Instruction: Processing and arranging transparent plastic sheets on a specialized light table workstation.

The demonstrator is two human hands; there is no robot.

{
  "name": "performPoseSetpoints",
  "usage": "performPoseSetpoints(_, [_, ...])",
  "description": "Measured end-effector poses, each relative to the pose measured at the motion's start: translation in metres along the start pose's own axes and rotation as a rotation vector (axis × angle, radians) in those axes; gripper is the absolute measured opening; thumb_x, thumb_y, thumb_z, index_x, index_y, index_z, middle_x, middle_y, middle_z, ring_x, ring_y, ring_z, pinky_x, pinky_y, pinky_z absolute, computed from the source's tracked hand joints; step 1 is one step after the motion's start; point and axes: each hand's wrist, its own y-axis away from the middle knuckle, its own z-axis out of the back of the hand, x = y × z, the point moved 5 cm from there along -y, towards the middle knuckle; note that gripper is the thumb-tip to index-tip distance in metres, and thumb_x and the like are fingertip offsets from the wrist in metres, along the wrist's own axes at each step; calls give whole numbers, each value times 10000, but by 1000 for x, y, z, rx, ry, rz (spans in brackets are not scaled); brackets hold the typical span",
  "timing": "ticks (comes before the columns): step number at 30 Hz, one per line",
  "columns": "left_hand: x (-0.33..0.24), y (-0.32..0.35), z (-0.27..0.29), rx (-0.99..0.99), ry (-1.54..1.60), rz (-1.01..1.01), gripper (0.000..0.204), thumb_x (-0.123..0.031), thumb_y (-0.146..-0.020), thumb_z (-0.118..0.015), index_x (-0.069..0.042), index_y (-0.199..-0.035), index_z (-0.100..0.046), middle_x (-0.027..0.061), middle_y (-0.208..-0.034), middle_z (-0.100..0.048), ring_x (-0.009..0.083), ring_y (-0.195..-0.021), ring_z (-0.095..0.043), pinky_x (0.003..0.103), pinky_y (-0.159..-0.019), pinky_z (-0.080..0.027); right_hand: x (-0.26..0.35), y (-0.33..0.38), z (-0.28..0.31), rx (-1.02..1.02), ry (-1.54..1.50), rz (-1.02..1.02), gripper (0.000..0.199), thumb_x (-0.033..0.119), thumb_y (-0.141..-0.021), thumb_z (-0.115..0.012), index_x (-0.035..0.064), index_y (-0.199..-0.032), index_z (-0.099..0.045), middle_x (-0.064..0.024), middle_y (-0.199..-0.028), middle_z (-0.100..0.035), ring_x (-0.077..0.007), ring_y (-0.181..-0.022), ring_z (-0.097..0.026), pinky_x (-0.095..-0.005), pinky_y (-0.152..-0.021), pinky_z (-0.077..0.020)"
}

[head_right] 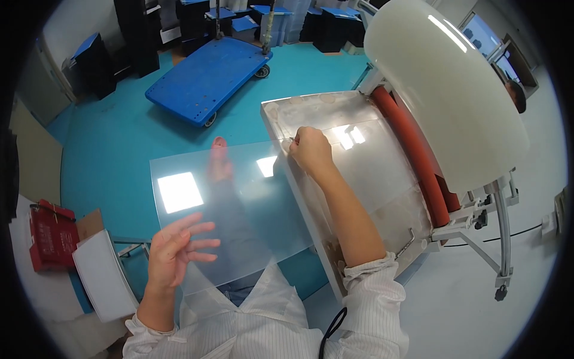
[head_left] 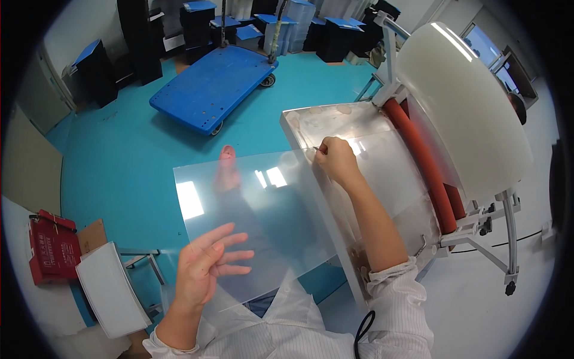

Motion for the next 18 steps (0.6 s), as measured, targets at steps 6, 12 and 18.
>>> performPoseSetpoints(6, [-15,1,-17,1,-21,-13,430,-132,-950,-469,124,-1294,-443,306,-1171,-576,399,-938,-666,433,-700,-608,3,-5,3,33,100,10,96,74,-722,-633,-18,-736,-657,-187,-731,-663,-317,-678,-647,-384,-658,-511])
performPoseSetpoints(12, [-23,2,-29,3,-36,-18,440,-137,-947,-476,130,-1295,-436,299,-1159,-585,392,-934,-669,438,-700,-607,-2,40,18,50,126,29,91,67,-732,-615,-21,-735,-636,-206,-699,-633,-355,-665,-625,-405,-649,-495])
performPoseSetpoints(18, [-23,5,-24,9,-61,-9,492,-177,-946,-501,129,-1320,-408,285,-1181,-574,376,-964,-658,425,-722,-598,-21,176,58,89,115,-39,92,76,-741,-619,-15,-736,-608,-219,-695,-610,-386,-670,-608,-428,-625,-477])
